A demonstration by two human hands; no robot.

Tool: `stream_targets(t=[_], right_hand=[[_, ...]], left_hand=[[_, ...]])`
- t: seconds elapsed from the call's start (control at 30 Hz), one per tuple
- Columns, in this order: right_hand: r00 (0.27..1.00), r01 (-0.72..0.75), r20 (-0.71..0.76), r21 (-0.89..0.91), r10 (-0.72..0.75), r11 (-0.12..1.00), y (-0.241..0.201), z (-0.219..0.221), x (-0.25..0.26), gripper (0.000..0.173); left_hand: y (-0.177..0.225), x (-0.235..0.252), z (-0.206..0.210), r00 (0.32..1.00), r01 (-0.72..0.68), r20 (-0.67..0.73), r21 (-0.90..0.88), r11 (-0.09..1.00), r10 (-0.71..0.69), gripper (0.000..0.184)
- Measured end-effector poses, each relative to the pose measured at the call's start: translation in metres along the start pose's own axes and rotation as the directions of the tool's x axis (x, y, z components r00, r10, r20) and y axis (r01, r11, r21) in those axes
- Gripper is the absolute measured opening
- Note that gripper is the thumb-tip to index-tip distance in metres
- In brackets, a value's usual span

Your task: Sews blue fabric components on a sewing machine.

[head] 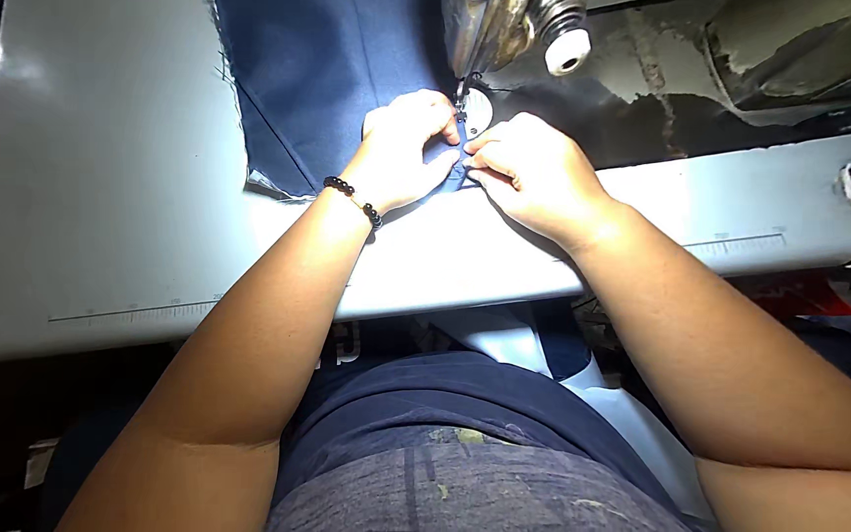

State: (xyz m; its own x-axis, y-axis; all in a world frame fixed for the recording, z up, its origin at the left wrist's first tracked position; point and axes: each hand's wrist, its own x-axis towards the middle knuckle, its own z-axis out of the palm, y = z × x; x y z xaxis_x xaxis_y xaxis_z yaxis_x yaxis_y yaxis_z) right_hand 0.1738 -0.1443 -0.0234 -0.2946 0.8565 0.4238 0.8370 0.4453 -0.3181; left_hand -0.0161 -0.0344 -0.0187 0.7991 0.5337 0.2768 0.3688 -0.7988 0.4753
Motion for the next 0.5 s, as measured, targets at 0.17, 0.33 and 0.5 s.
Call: stream_targets(t=[0.17, 0.33, 0.5], right_hand=[[0.996, -0.083, 0.041, -0.031, 0.084, 0.996, -0.001, 0.001, 0.008, 0.029], [0.987, -0.131, 0.09, -0.02, 0.132, 0.991, -0.005, -0.003, 0.002, 0.034], [0.996, -0.063, -0.05, 0.085, 0.067, 0.994, -0.001, -0.07, -0.023, 0.026]], left_hand=[[-0.015, 0.021, -0.008, 1.0, 0.007, 0.024, 0.047, 0.999, -0.008, 0.03], [-0.03, 0.042, -0.011, 0.995, 0.081, 0.041, 0.136, 0.987, -0.087, 0.036], [-0.022, 0.036, -0.009, 0.997, 0.076, 0.016, 0.205, 0.976, -0.081, 0.037]])
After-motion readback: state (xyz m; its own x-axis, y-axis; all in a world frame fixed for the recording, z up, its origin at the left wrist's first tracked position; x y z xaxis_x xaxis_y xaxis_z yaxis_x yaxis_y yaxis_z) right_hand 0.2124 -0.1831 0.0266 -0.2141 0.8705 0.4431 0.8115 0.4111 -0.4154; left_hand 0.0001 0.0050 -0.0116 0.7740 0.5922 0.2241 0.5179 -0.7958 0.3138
